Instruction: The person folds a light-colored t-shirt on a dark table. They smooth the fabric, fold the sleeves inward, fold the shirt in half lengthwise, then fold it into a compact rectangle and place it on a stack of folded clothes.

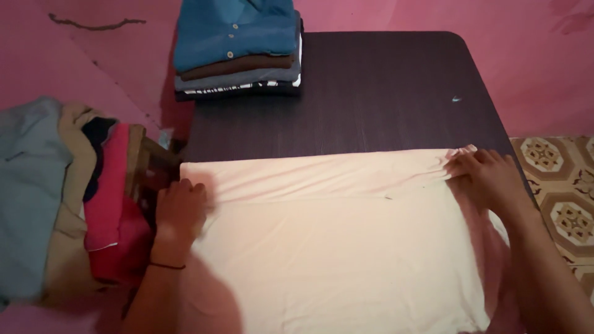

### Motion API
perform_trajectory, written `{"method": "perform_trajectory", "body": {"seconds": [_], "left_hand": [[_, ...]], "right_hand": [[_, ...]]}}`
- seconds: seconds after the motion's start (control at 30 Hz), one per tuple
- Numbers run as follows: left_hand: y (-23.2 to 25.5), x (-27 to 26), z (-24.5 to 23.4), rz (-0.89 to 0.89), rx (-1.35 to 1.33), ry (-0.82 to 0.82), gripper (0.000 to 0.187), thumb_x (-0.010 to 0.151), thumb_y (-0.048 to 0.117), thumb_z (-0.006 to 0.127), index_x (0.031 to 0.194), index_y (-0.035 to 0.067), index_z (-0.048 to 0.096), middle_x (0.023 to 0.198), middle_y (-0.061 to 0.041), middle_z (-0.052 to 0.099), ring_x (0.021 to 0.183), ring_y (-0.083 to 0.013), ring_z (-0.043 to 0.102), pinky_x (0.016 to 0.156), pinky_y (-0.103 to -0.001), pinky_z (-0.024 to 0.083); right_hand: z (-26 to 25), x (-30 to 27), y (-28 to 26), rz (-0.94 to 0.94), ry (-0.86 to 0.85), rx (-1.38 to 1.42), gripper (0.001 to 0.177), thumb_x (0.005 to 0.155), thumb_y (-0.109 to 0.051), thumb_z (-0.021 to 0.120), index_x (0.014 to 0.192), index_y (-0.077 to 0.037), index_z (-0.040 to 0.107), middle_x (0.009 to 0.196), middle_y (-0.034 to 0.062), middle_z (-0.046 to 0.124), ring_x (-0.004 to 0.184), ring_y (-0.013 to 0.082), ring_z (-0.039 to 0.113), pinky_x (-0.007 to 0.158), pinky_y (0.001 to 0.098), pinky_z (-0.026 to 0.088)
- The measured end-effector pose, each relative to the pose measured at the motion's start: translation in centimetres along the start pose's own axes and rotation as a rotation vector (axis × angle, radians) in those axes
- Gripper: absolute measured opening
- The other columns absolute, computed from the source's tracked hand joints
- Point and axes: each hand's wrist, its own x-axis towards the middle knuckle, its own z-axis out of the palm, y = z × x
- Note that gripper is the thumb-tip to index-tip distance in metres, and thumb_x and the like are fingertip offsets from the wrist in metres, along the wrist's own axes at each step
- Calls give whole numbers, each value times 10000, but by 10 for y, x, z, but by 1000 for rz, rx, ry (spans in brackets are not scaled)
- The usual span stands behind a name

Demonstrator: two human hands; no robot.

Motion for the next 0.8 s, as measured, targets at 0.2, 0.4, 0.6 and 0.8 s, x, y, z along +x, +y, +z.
{"method": "perform_trajectory", "body": {"seconds": [0.2, 0.4, 0.6, 0.8], "left_hand": [[86, 26, -45, 264, -406, 699, 28, 901, 24, 589, 887, 32, 611, 828, -133, 549, 743, -311, 499, 691, -483, 389], [239, 53, -100, 594, -679, 341, 242, 825, 10, 579, 1017, 7, 726, 1046, -186, 598, 968, -344, 561, 859, -436, 480], [404, 121, -64, 761, -710, 632, 216, 763, 242, 666, 971, 184, 660, 886, -51, 491, 889, -285, 514, 699, -430, 420], [455, 132, -60, 748, -722, 429, 263, 836, 220, 616, 1077, 171, 711, 924, -59, 512, 944, -302, 541, 755, -484, 489]], "right_hand": [[11, 8, 2, 33, 54, 115, 164, 1040, -194, 619, 1094, -237, 767, 1089, 38, 752, 936, 208, 673, 806, 356, 470], [-26, 20, -1, 704, 92, 683, 310, 1059, -177, 599, 1093, 109, 715, 947, 238, 716, 779, 336, 655, 678, 432, 514], [46, 32, 34, 711, -123, 519, 513, 903, -535, 686, 730, -57, 749, 618, 234, 659, 747, 522, 697, 600, 547, 507], [78, 26, 51, 790, -24, 526, 390, 944, -457, 664, 971, -88, 789, 849, 189, 748, 914, 470, 710, 694, 583, 547]]}}
